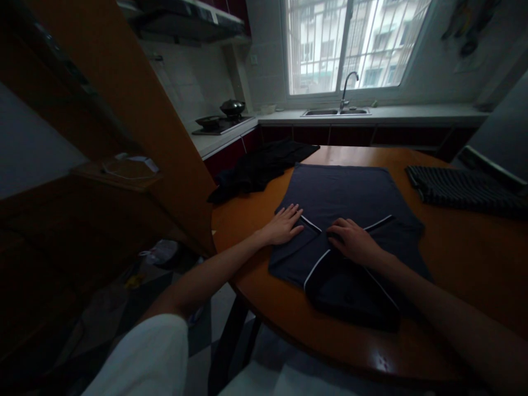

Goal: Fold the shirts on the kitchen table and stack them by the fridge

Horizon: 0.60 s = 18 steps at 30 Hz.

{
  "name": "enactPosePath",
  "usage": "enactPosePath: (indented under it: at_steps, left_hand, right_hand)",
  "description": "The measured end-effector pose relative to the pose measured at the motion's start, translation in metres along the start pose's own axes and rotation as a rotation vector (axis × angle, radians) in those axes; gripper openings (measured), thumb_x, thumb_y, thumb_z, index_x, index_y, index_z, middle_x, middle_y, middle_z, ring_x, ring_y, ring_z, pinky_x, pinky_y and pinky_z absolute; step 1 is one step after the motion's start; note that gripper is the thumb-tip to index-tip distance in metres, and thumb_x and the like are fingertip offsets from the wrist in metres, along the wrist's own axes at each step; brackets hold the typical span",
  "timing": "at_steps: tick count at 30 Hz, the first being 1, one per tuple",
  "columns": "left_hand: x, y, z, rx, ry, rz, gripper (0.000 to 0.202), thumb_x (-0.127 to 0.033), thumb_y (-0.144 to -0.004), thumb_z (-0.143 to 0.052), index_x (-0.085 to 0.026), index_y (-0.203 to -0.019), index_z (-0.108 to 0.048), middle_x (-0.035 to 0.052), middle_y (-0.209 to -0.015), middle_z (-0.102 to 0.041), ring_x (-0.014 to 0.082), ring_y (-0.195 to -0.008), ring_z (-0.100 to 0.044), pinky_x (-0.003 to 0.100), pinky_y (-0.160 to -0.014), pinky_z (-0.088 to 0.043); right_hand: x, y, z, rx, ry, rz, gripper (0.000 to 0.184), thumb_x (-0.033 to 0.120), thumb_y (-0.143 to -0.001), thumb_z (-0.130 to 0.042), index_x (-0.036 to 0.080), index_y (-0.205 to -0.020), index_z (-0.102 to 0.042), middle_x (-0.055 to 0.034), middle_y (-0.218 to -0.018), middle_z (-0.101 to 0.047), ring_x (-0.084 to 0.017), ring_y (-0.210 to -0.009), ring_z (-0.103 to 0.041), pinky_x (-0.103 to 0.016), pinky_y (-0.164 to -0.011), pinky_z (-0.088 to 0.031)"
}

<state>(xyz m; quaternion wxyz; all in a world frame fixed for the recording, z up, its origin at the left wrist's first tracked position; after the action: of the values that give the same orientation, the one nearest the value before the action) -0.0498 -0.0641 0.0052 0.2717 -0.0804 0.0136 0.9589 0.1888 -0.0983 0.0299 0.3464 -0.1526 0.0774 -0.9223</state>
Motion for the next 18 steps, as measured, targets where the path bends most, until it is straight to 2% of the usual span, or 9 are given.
enactPosePath:
  at_steps: [3, 7, 9, 15, 18]
  left_hand:
    - [-0.003, 0.007, 0.005, 0.017, 0.000, -0.042, 0.066, -0.051, -0.106, -0.035, -0.018, -0.162, -0.023, 0.0158, -0.168, -0.014, 0.0316, -0.156, -0.008, 0.053, -0.124, -0.011]
    - [-0.023, 0.031, 0.014, 0.065, 0.028, -0.250, 0.059, -0.044, -0.107, -0.034, -0.026, -0.162, -0.021, 0.0091, -0.169, -0.016, 0.0293, -0.157, -0.008, 0.057, -0.124, -0.007]
    - [-0.029, 0.047, 0.017, 0.097, 0.047, -0.305, 0.059, -0.044, -0.108, -0.032, -0.028, -0.163, -0.018, 0.0066, -0.169, -0.016, 0.0283, -0.157, -0.008, 0.057, -0.124, -0.005]
    - [-0.022, 0.083, 0.022, 0.173, 0.033, -0.323, 0.067, -0.052, -0.106, -0.037, -0.032, -0.164, -0.009, 0.0039, -0.169, -0.011, 0.0286, -0.157, -0.004, 0.053, -0.126, -0.005]
    - [-0.017, 0.092, 0.022, 0.168, -0.010, -0.319, 0.065, -0.050, -0.107, -0.033, -0.033, -0.163, -0.006, 0.0033, -0.170, -0.011, 0.0275, -0.157, -0.003, 0.053, -0.126, -0.005]
  right_hand:
    - [0.000, 0.000, 0.001, 0.001, 0.003, -0.006, 0.023, 0.023, -0.096, -0.058, 0.021, -0.113, -0.072, -0.0103, -0.114, -0.066, -0.027, -0.103, -0.059, -0.041, -0.093, -0.050]
    - [0.001, -0.001, 0.003, 0.007, -0.004, -0.002, 0.025, 0.023, -0.096, -0.057, 0.020, -0.115, -0.072, -0.0111, -0.116, -0.066, -0.027, -0.104, -0.059, -0.042, -0.094, -0.050]
    - [0.001, 0.000, 0.002, 0.008, -0.012, -0.001, 0.025, 0.024, -0.096, -0.057, 0.020, -0.114, -0.072, -0.0114, -0.116, -0.066, -0.028, -0.104, -0.059, -0.042, -0.093, -0.051]
    - [-0.002, -0.003, -0.002, -0.005, -0.070, -0.003, 0.023, 0.022, -0.094, -0.058, 0.022, -0.110, -0.074, -0.0113, -0.113, -0.067, -0.028, -0.104, -0.061, -0.042, -0.093, -0.051]
    - [-0.013, -0.006, 0.017, -0.025, -0.214, 0.001, 0.024, 0.018, -0.094, -0.056, 0.021, -0.110, -0.074, -0.0094, -0.111, -0.070, -0.024, -0.103, -0.065, -0.037, -0.094, -0.051]
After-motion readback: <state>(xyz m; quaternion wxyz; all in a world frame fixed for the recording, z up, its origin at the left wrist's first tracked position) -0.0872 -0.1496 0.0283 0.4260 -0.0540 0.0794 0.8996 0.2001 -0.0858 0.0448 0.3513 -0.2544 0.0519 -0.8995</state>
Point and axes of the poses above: each hand's wrist, its own y-axis away from the middle knuckle, its own z-axis out of the back of the hand, x = y × z, the point moved 4 cm from there along -y, towards the middle knuckle
